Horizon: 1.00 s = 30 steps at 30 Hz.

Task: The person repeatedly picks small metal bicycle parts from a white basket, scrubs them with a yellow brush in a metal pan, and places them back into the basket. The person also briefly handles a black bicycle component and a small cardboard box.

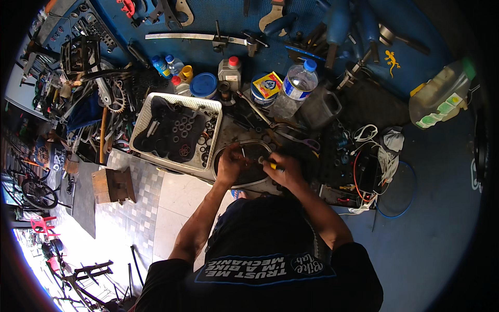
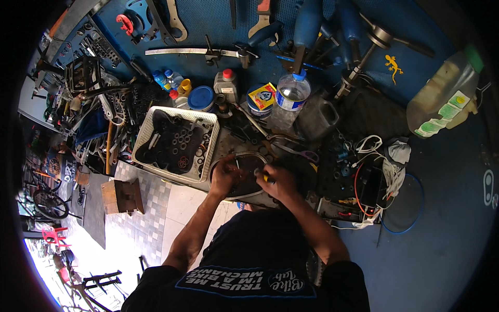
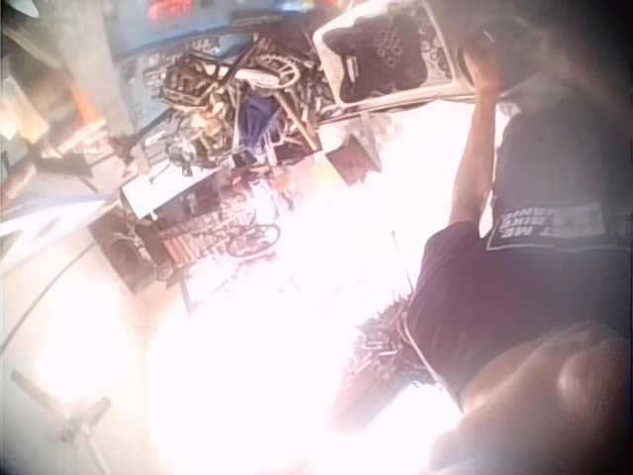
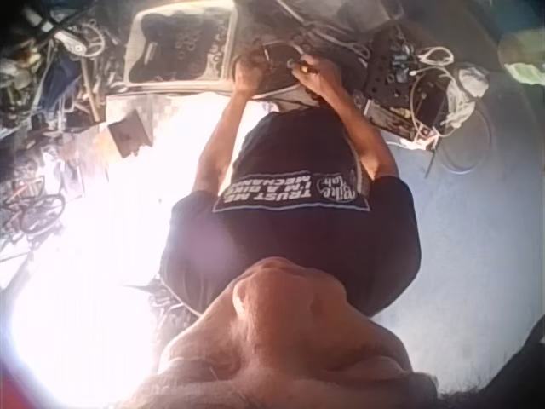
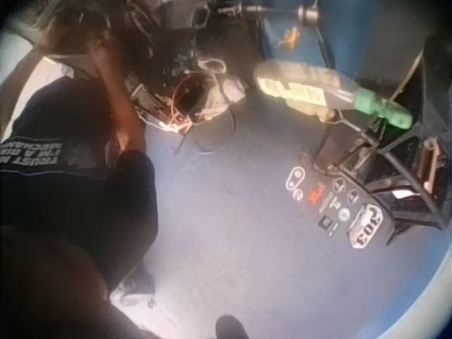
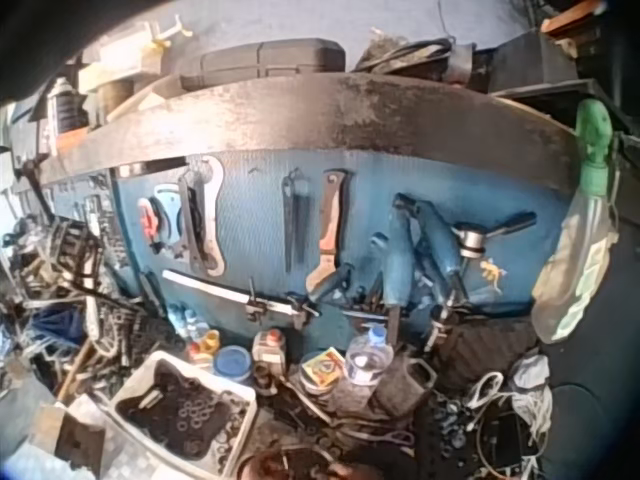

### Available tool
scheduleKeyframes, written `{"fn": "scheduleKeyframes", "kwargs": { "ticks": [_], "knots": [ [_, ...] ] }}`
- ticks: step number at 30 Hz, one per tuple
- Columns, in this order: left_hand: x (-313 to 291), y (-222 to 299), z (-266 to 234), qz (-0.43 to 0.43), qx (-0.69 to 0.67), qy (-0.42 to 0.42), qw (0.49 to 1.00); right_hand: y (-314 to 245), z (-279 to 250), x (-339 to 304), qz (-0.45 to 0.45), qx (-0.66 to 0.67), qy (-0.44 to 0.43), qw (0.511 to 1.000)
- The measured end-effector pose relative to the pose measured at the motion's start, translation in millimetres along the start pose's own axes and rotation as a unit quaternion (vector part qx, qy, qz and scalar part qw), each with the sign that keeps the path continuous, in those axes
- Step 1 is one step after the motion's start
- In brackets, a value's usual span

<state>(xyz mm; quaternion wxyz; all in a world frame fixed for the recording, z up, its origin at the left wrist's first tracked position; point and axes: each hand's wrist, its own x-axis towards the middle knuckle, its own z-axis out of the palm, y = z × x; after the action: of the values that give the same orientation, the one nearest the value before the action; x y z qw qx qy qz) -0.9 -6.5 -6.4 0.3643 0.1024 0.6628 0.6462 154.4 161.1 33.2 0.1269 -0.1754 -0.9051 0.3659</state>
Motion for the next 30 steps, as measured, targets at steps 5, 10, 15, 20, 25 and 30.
{"fn": "scheduleKeyframes", "kwargs": {
  "ticks": [5, 10, 15, 20, 25, 30],
  "knots": [
    [-2, 2, -2, -0.065, 0.001, -0.069, 0.995, -47, -16, 18, 0.002, 0.229, -0.022, 0.973],
    [-9, 12, -4, -0.126, -0.086, -0.082, 0.985, -14, 10, 21, -0.114, 0.185, 0.103, 0.97],
    [-10, 9, -9, -0.124, -0.12, -0.085, 0.981, -23, 3, 19, -0.018, 0.21, 0.005, 0.977],
    [-16, 17, -9, -0.133, -0.135, -0.081, 0.979, -29, 0, 17, -0.011, 0.217, 0.0, 0.976],
    [-20, 26, -10, -0.13, -0.163, -0.086, 0.974, -2, 1, 13, 0.045, 0.159, -0.023, 0.986],
    [-14, 19, -14, -0.136, -0.158, -0.089, 0.974, -4, 2, 8, 0.038, 0.151, -0.004, 0.988]
  ]
}}
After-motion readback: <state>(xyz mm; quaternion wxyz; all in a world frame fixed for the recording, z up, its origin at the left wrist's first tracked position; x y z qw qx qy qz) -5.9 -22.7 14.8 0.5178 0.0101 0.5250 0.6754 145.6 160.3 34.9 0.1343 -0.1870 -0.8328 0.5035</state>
